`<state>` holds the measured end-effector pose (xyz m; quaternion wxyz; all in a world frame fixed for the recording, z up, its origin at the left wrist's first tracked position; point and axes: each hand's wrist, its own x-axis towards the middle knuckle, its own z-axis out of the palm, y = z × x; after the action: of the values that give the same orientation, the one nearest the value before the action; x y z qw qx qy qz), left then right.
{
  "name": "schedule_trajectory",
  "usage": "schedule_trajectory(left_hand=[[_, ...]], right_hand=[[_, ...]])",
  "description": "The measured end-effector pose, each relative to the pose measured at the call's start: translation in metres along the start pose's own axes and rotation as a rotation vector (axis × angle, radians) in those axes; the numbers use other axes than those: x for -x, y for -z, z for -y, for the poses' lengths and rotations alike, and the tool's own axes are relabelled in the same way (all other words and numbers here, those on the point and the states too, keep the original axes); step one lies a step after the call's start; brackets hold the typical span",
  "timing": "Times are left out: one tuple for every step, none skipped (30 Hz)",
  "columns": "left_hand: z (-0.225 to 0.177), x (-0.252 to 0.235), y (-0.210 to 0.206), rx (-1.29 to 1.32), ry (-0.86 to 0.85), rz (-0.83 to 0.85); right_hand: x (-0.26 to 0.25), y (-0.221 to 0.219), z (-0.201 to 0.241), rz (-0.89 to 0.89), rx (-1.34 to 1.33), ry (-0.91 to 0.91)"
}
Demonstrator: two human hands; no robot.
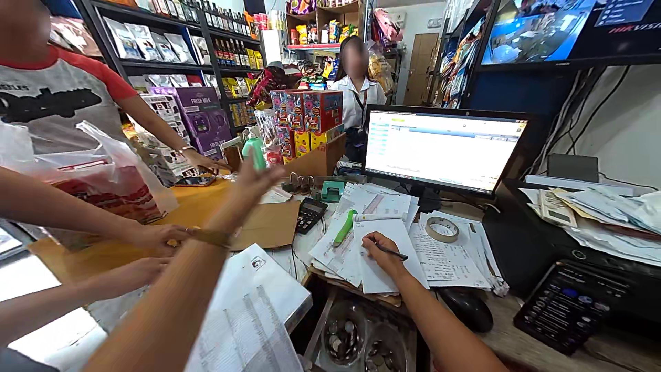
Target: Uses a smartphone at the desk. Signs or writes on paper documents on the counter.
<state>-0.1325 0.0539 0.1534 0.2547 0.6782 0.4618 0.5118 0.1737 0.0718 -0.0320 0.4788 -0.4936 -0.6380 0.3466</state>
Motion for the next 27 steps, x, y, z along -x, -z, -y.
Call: schedule_trajectory(left_hand=[[-0.008,-0.007,0.021,-0.011,-0.017,-0.084],[-0.018,-0.012,0.038,-0.021,-0.023,-0.163],[-0.027,-0.013,0.05,-0.021,-0.025,-0.23],[-0.034,-0.011,0.056,-0.035,-0.03,-0.279],[-0.038,-0.006,0.055,-0.051,-0.039,-0.296],[-0.038,0.0,0.049,-0.072,-0.058,-0.273],[-0.031,0.006,0.037,-0.11,-0.075,-0.219],[-0.02,0.013,0.018,-0.159,-0.072,-0.138],[-0.003,0.019,-0.006,-0.212,-0.057,-0.03],[0.018,0.025,-0.033,-0.273,-0.043,0.126],[0.035,0.033,-0.061,-0.335,-0.045,0.303],[0.047,0.043,-0.088,-0.364,-0.03,0.47],[0.053,0.055,-0.111,-0.384,-0.035,0.598],[0.056,0.065,-0.131,-0.408,-0.057,0.697],[0.057,0.074,-0.145,-0.433,-0.088,0.773],[0.056,0.079,-0.154,-0.465,-0.119,0.831],[0.055,0.081,-0.159,-0.504,-0.144,0.871],[0.053,0.083,-0.161,-0.54,-0.148,0.897],[0.052,0.084,-0.16,-0.566,-0.151,0.907],[0.052,0.085,-0.159,-0.591,-0.149,0.926],[0.055,0.085,-0.158,-0.612,-0.146,0.964],[0.06,0.084,-0.158,-0.622,-0.147,1.002],[0.067,0.086,-0.16,-0.623,-0.159,1.01],[0.074,0.088,-0.162,-0.618,-0.186,0.994],[0.079,0.091,-0.164,-0.628,-0.206,0.984],[0.081,0.092,-0.166,-0.646,-0.216,0.98],[0.081,0.093,-0.167,-0.661,-0.222,0.979]], right_hand=[[0.0,0.0,0.0,-0.002,-0.005,0.003],[0.0,0.0,0.0,-0.006,-0.013,0.009],[0.0,-0.001,0.001,-0.007,-0.021,0.009],[0.001,-0.001,0.002,-0.008,-0.028,0.005],[0.001,-0.001,0.002,-0.01,-0.037,0.002],[0.001,-0.001,0.003,-0.011,-0.043,-0.001],[0.001,-0.001,0.003,-0.013,-0.045,-0.004],[0.001,-0.001,0.003,-0.013,-0.046,-0.008],[0.001,-0.001,0.003,-0.012,-0.044,-0.013],[0.001,0.0,0.003,-0.008,-0.038,-0.014],[0.0,0.0,0.002,-0.005,-0.032,-0.009],[0.0,0.0,0.001,-0.004,-0.027,-0.003],[0.0,-0.001,0.0,-0.005,-0.024,-0.001],[0.001,-0.001,-0.001,-0.009,-0.02,0.002],[0.001,-0.001,-0.001,-0.015,-0.016,0.005],[0.0,-0.001,0.0,-0.021,0.001,0.014],[-0.001,0.0,0.003,-0.021,0.032,0.021],[-0.001,0.002,0.008,-0.014,0.069,0.014],[-0.001,0.003,0.013,-0.003,0.101,-0.004],[0.0,0.004,0.015,0.002,0.117,-0.02],[0.001,0.003,0.011,-0.001,0.112,-0.021],[0.001,0.002,0.002,-0.007,0.1,0.0],[0.0,0.001,-0.006,-0.02,0.079,0.031],[0.0,-0.001,-0.01,-0.042,0.055,0.05],[0.001,-0.002,-0.011,-0.053,0.032,0.068],[0.001,-0.001,-0.008,-0.055,0.018,0.08],[0.003,-0.001,-0.003,-0.043,0.007,0.08]])
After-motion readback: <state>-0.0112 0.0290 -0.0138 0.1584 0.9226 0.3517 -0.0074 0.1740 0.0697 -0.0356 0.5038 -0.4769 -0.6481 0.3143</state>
